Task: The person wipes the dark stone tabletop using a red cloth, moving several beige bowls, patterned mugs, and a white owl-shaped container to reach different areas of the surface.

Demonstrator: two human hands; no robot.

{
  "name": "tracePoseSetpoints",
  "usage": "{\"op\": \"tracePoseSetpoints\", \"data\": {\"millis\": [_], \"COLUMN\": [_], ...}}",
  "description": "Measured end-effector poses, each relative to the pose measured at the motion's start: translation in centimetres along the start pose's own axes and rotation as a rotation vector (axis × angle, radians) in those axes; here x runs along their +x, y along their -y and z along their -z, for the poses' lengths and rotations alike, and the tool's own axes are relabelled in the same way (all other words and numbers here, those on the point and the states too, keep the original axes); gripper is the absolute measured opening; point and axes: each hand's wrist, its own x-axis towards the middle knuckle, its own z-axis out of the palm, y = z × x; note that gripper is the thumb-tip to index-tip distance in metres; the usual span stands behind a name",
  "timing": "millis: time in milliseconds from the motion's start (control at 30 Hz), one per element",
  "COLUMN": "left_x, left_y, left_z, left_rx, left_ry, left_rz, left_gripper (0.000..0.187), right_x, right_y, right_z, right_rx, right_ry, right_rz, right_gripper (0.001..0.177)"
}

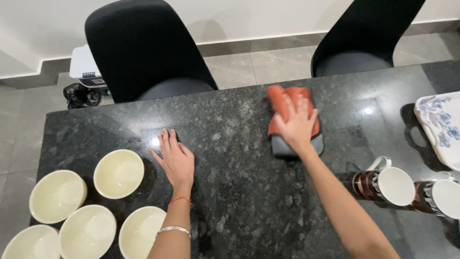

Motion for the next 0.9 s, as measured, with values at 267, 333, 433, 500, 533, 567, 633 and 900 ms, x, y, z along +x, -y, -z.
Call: {"op": "tracePoseSetpoints", "data": {"millis": [267, 333, 433, 500, 533, 567, 633, 900], "left_x": [-0.1, 0.0, -0.2, -0.2, 0.1, 0.1, -0.1, 0.0], "left_y": [-0.5, -0.1, 0.3, 0.2, 0.2, 0.2, 0.3, -0.1], "left_z": [0.9, 0.6, 0.4, 0.3, 0.3, 0.3, 0.3, 0.5], "left_rx": [-0.085, -0.16, -0.232, -0.172, -0.163, -0.153, -0.125, -0.08], "left_ry": [-0.005, -0.036, -0.067, -0.024, -0.022, -0.013, 0.006, 0.027], "left_rz": [-0.029, -0.023, 0.005, -0.001, -0.006, -0.01, -0.009, -0.003], "left_gripper": [0.056, 0.058, 0.062, 0.061, 0.06, 0.059, 0.058, 0.059], "right_x": [-1.0, -1.9, -0.8, 0.6, 1.6, 2.4, 3.7, 2.0], "right_y": [15.6, 21.1, 24.6, 23.4, 22.1, 20.4, 15.4, -0.1], "right_z": [-6.3, -7.0, -7.7, -7.8, -7.8, -7.9, -7.5, -2.2], "right_rx": [0.13, 0.215, 0.355, 0.319, 0.298, 0.246, 0.152, -0.025], "right_ry": [0.084, 0.156, 0.238, 0.208, 0.189, 0.106, 0.008, -0.056], "right_rz": [0.289, 0.476, 0.638, 0.549, 0.503, 0.418, 0.258, -0.255], "right_gripper": [0.08, 0.074, 0.072, 0.073, 0.073, 0.073, 0.074, 0.078]}}
